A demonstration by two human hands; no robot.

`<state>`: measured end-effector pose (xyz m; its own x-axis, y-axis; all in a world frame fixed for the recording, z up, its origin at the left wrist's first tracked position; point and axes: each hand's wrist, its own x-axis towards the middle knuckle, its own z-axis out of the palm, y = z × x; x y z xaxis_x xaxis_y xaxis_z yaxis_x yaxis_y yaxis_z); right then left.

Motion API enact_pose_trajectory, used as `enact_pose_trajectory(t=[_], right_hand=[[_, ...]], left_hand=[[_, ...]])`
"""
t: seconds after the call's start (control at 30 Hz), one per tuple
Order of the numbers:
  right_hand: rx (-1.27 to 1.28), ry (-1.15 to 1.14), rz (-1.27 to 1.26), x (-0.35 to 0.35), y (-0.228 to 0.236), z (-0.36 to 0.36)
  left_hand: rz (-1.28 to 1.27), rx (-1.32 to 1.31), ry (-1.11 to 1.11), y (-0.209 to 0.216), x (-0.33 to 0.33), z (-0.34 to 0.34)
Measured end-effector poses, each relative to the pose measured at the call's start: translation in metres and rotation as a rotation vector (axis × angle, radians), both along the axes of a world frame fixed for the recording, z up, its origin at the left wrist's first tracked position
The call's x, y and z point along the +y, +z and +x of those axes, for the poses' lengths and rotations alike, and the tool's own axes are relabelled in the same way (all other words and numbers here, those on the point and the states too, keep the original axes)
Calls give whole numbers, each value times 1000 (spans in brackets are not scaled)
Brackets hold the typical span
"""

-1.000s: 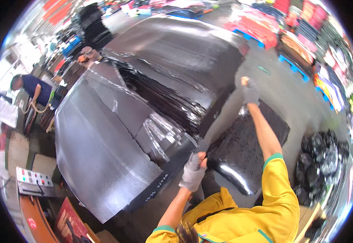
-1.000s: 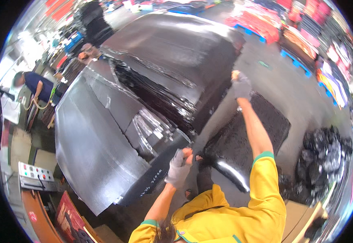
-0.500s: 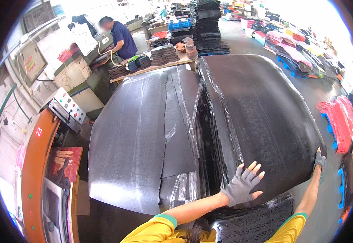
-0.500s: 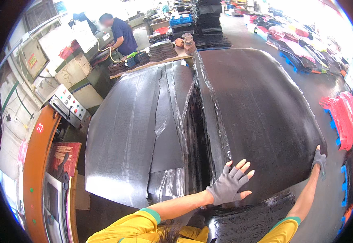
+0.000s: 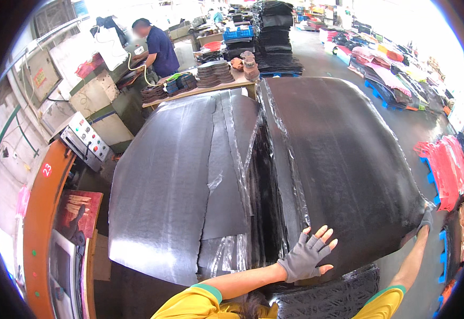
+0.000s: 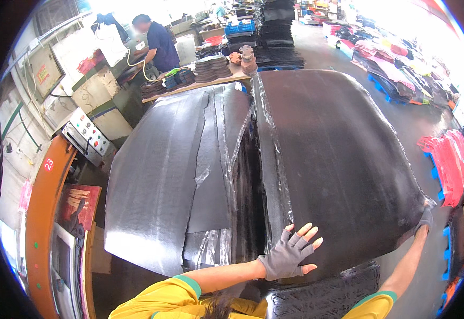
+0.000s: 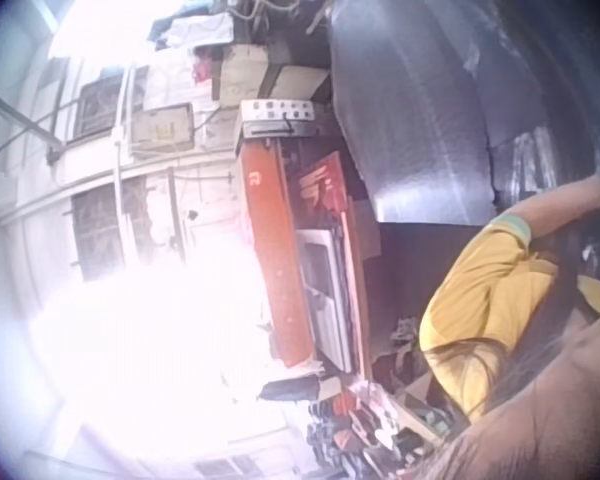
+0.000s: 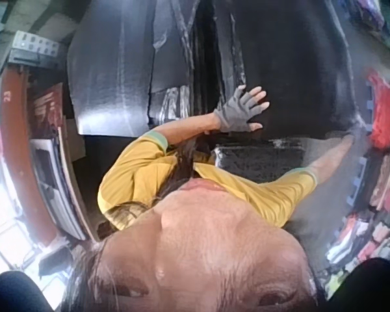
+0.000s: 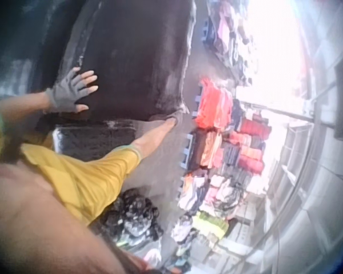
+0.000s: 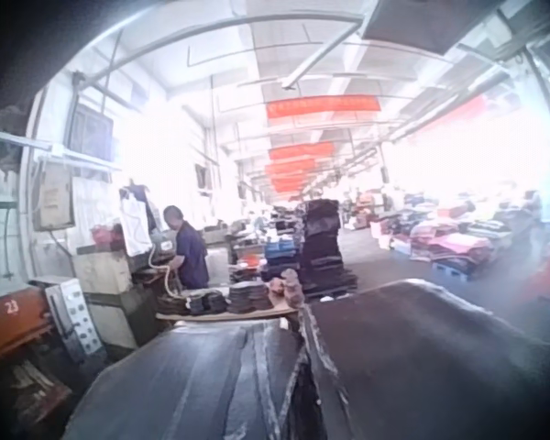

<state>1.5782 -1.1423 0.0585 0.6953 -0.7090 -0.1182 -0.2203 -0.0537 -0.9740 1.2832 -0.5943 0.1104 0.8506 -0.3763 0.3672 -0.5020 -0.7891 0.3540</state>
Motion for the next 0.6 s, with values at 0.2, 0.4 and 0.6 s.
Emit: enact_pose_trajectory(t=[0.2,0.4,0.6], right_hand=[[488,285,-994,55,55,-18],[50,710,-1545,273,137,-72],[-211,780,-1569,366,132,-102]], left_hand=[[15,21,-13,-3,0,2],[-28,19,-52,8,10,3],[-960,492,52,62,39,79]])
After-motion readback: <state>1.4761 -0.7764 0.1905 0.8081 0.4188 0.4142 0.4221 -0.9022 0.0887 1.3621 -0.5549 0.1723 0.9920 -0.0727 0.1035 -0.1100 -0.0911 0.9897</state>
